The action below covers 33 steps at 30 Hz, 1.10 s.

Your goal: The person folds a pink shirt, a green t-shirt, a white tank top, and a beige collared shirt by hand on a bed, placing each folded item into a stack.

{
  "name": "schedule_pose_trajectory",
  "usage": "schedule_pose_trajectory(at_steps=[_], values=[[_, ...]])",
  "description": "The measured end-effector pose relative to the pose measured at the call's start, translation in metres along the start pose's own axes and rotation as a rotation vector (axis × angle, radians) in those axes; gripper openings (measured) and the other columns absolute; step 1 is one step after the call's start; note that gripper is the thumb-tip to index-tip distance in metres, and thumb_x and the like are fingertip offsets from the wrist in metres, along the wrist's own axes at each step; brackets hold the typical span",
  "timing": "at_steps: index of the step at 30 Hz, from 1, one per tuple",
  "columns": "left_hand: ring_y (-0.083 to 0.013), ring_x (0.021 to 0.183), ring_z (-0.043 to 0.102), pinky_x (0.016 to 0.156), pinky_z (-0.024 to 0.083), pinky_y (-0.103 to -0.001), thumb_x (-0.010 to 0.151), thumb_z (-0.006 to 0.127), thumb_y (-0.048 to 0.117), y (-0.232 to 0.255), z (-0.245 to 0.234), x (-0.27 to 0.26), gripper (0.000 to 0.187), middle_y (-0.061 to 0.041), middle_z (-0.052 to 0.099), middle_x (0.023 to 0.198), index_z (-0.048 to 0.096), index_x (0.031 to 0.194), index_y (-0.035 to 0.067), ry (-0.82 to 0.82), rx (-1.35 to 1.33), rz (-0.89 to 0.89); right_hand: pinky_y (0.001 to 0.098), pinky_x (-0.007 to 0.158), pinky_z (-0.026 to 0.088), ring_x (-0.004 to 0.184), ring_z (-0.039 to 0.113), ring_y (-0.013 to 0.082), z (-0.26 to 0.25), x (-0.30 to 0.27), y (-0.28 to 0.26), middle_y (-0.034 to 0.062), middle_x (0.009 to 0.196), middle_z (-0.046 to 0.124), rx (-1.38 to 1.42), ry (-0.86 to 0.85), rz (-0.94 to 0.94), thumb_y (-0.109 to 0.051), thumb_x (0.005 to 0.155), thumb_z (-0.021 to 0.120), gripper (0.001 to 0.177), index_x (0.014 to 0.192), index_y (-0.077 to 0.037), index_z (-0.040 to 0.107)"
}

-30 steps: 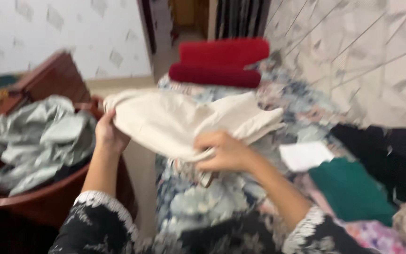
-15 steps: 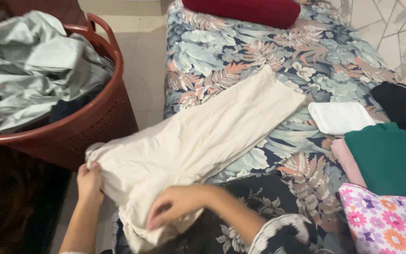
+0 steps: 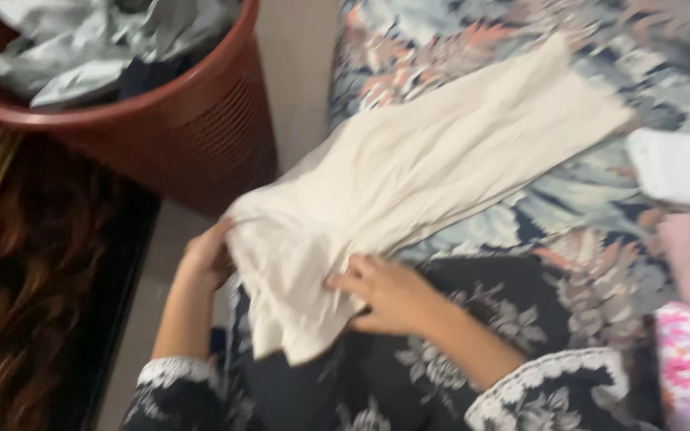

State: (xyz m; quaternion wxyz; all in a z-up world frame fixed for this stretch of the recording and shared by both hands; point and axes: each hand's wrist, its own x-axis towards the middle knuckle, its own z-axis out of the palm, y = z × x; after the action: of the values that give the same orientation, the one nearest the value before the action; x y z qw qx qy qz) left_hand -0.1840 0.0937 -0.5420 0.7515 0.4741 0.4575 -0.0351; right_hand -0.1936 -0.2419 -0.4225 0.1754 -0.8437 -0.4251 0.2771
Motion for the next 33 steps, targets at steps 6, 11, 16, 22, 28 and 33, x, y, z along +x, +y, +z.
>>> schedule_pose_trajectory(at_steps=[6,11,16,22,28,33], values=[[-0.0251,0.095,0.071,0.084,0.059,-0.037,0.083,0.074,0.002,-0.011,0.015,-0.066,0.066,-0.016,0.071,0.109,0.044,0.14,0.016,-0.064,0.28,0.287,0.0483,0.098,0.044,0.117,0.058,0.0305,0.016,0.007,-0.001,0.0083,0.123,0.062,-0.317,0.575,-0.395,-0.024,0.07,0.08,0.056,0.124,-0.017,0.065],[-0.0155,0.098,0.069,0.091,0.054,-0.029,0.098,0.059,0.004,-0.006,0.002,-0.067,0.035,-0.008,0.077,0.112,0.076,0.128,-0.003,-0.291,0.421,0.575,0.0399,0.094,0.054,0.103,0.069,0.0274,0.001,0.014,0.0,0.0072,0.109,0.074,-0.022,0.481,-0.231,0.003,0.072,0.06,0.056,0.125,-0.014,0.07],[-0.029,0.137,0.044,0.111,0.034,-0.038,0.067,0.082,0.015,0.032,-0.025,-0.139,0.086,-0.018,0.049,0.148,0.05,0.145,0.008,-0.62,0.972,0.982,0.0371,0.09,0.056,0.104,0.073,0.0308,-0.044,0.019,0.006,0.0127,0.115,0.075,0.223,0.512,-0.274,0.001,0.075,0.061,0.047,0.12,-0.008,0.07],[-0.0259,0.119,0.061,0.101,0.039,-0.045,0.07,0.082,0.019,-0.002,0.05,-0.16,0.067,-0.012,0.068,0.126,0.064,0.134,0.008,-0.341,1.058,1.234,0.0368,0.089,0.056,0.102,0.073,0.0288,-0.048,0.028,-0.004,0.0089,0.112,0.076,0.224,0.451,-0.239,-0.01,0.077,0.07,0.038,0.116,-0.01,0.072],[-0.0117,0.094,0.063,0.085,0.053,-0.029,0.086,0.061,0.0,0.008,0.065,-0.128,0.041,-0.003,0.071,0.102,0.067,0.126,0.005,-0.449,0.546,1.033,0.0456,0.091,0.042,0.107,0.064,0.0245,-0.054,0.011,0.083,0.0036,0.109,0.068,-0.34,0.66,-0.047,-0.015,0.064,0.077,0.056,0.118,-0.018,0.067],[-0.0098,0.097,0.063,0.085,0.052,-0.026,0.088,0.07,0.001,0.047,0.087,-0.135,0.042,-0.003,0.071,0.11,0.066,0.13,0.003,-0.419,0.365,0.935,0.0509,0.09,0.043,0.106,0.065,0.0256,-0.065,0.006,0.193,0.002,0.11,0.069,-0.62,0.661,0.477,-0.007,0.08,0.063,0.038,0.114,-0.022,0.069]])
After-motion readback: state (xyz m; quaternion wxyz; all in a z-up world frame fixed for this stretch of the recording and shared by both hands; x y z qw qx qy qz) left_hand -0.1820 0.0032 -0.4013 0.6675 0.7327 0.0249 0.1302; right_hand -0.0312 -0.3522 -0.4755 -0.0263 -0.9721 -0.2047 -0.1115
